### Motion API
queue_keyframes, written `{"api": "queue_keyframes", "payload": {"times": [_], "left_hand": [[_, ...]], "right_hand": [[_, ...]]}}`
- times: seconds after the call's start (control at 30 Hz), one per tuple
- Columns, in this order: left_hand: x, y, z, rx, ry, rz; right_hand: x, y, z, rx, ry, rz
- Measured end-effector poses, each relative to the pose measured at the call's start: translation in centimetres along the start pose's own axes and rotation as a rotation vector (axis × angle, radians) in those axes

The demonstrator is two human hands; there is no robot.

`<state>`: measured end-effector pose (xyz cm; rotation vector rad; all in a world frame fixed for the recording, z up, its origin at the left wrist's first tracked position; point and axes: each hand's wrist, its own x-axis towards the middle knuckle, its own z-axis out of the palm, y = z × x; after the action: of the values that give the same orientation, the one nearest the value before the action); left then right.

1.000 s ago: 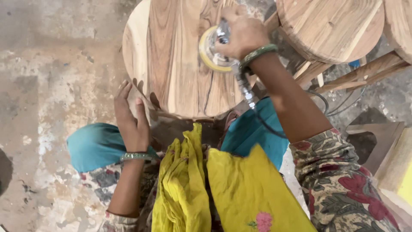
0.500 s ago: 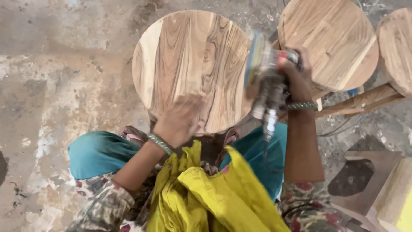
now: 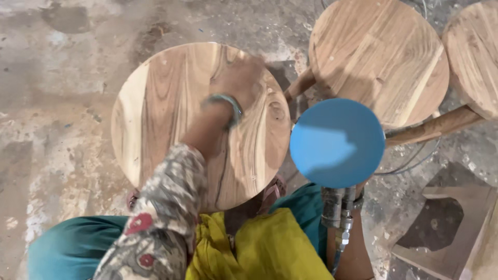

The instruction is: The person uses a handheld orbital sander to smooth the seat and legs of a wooden stool. They reposition the stool to access different legs and continue sanding each surface.

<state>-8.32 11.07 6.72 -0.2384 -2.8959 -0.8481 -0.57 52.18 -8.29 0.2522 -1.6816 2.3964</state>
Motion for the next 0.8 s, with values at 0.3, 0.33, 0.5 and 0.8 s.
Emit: {"api": "queue_keyframes", "payload": {"times": [0.3,0.33,0.5,0.8], "left_hand": [[-8.7,-13.4,-8.4,0.276,0.039,-0.239],[-10.6,-13.9,-8.6,0.28,0.044,-0.28],[-18.7,-13.2,-8.2,0.341,0.144,-0.373],[-28.6,-1.0,-2.5,0.541,0.033,-0.193]], "right_hand": [[0.4,2.2,0.2,-0.027,-0.029,-0.153],[0.7,2.3,0.7,-0.279,-0.021,-0.297],[0.5,2.6,2.6,0.572,-0.197,0.068],[-1.1,4.0,0.4,0.077,-0.006,-0.205]]}}
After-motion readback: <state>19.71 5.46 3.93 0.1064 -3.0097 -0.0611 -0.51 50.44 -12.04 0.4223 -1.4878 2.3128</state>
